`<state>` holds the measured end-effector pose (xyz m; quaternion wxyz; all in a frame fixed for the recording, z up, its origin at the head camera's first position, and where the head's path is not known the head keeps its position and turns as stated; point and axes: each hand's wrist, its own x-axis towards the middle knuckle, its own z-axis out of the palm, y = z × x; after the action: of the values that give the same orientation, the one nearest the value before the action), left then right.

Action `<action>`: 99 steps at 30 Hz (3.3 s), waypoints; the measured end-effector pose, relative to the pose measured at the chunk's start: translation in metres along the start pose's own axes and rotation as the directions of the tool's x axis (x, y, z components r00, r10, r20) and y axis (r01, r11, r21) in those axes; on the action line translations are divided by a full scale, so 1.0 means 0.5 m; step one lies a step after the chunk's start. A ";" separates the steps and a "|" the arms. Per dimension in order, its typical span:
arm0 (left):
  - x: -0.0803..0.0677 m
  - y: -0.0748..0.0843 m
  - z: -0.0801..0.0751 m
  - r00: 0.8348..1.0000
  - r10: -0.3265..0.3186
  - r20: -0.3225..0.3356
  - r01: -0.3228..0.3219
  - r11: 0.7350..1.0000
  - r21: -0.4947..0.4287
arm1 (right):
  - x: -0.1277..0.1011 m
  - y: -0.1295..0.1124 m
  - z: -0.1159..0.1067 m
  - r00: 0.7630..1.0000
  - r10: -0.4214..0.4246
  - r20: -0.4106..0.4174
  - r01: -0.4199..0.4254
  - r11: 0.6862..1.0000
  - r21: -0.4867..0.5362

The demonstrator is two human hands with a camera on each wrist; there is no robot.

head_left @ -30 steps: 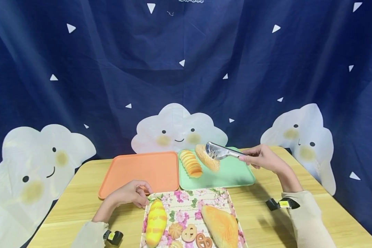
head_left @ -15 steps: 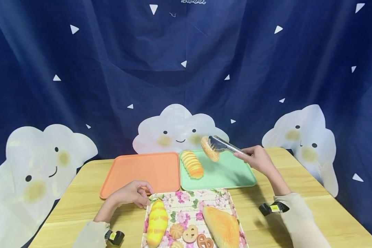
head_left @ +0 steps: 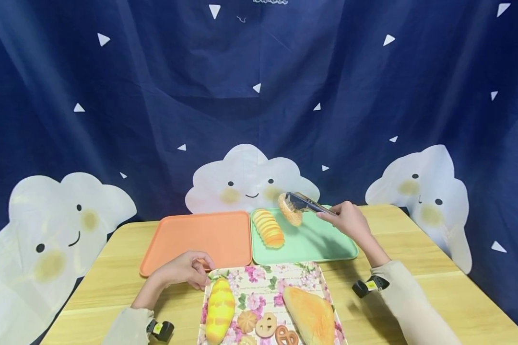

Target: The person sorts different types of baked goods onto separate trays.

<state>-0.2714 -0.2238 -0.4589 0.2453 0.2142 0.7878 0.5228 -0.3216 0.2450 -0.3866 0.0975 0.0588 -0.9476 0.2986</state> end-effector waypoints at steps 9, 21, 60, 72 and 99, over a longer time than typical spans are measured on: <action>-0.002 0.001 -0.002 1.000 0.006 -0.003 -0.006 1.000 0.010 | 0.018 -0.040 0.021 0.999 0.011 0.044 -0.005 0.990 -0.142; -0.001 -0.002 -0.001 1.000 0.005 0.001 -0.005 1.000 0.008 | 0.025 -0.069 0.045 0.996 0.061 0.060 -0.047 0.976 -0.213; 0.001 -0.003 -0.002 1.000 0.013 -0.005 -0.013 1.000 0.015 | 0.026 -0.056 0.020 0.990 0.079 0.118 -0.070 0.994 -0.082; -0.001 -0.001 -0.001 1.000 0.002 -0.011 -0.002 1.000 0.020 | 0.011 -0.081 0.016 0.958 -0.218 0.184 0.210 0.976 0.064; -0.001 -0.003 0.001 1.000 0.002 -0.016 -0.002 1.000 0.011 | -0.051 -0.248 0.029 0.533 -0.807 0.255 0.845 0.523 -0.112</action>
<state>-0.2710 -0.2245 -0.4605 0.2374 0.2122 0.7922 0.5206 -0.2778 0.1369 -0.3351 0.1520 0.5164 -0.8365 0.1020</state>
